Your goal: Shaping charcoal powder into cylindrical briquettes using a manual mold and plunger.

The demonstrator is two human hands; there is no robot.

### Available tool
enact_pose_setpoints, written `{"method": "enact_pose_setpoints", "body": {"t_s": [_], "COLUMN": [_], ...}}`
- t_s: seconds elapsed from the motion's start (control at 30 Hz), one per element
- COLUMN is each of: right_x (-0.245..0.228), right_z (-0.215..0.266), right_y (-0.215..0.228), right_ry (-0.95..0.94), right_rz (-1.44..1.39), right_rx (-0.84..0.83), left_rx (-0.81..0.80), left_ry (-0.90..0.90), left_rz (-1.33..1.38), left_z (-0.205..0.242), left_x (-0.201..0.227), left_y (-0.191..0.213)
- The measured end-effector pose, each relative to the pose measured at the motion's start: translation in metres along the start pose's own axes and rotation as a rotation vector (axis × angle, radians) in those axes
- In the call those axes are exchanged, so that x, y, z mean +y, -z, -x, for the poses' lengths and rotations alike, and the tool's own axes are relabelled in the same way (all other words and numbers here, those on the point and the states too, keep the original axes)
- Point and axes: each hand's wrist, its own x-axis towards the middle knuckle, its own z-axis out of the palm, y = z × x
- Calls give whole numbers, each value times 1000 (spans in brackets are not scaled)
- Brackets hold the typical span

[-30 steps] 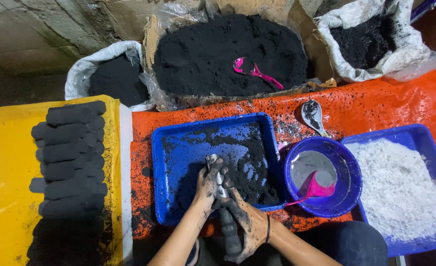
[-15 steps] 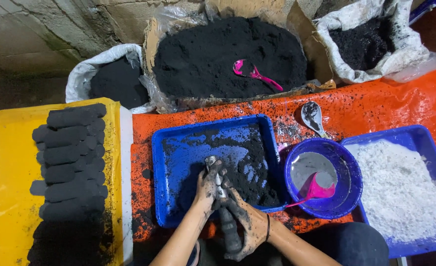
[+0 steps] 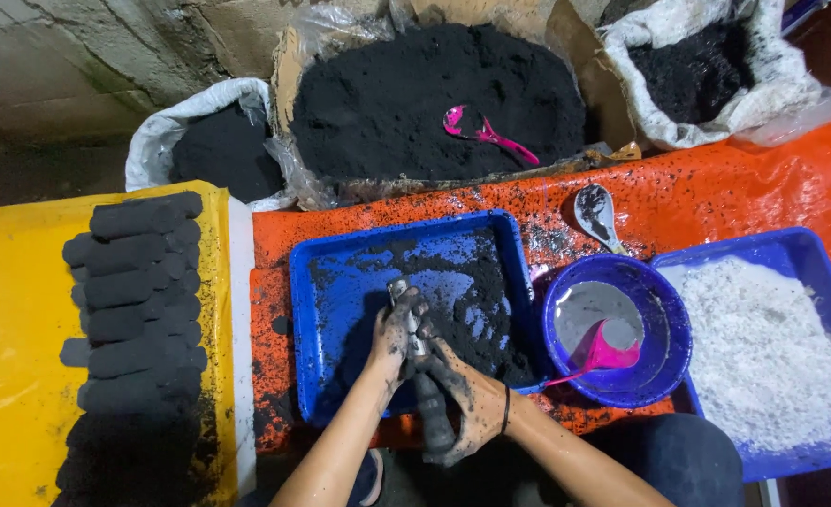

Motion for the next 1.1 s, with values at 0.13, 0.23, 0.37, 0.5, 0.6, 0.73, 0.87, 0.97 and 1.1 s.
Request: {"method": "enact_pose_setpoints", "body": {"t_s": [0.13,0.23,0.37,0.5,0.6,0.73,0.87,0.97,1.1], "right_x": [-11,-12,-21,-16,-17,-8,-11,-9,-15], "right_z": [-6,-9,-16,-13,-16,-8,-8,-7,-12], "right_y": [4,5,10,8,10,5,6,5,8], "right_ry": [-64,-35,-123,-206,-162,-146,-209,-221,-265], "right_rz": [30,103,42,-1,36,50,41,37,19], "right_rx": [-31,-55,-68,-114,-86,-76,-121,-114,-137], "left_rx": [9,8,59,41,78,122,74,55,103], "left_ry": [13,-15,6,4,2,22,24,13,17], "left_rz": [9,82,31,6,2,-14,61,68,60], "left_z": [3,1,-12,-12,2,-3,-6,-10,-17], "left_x": [-1,-1,-9,-9,4,-2,-5,-8,-14], "left_y": [3,3,17,16,2,6,9,12,16]}}
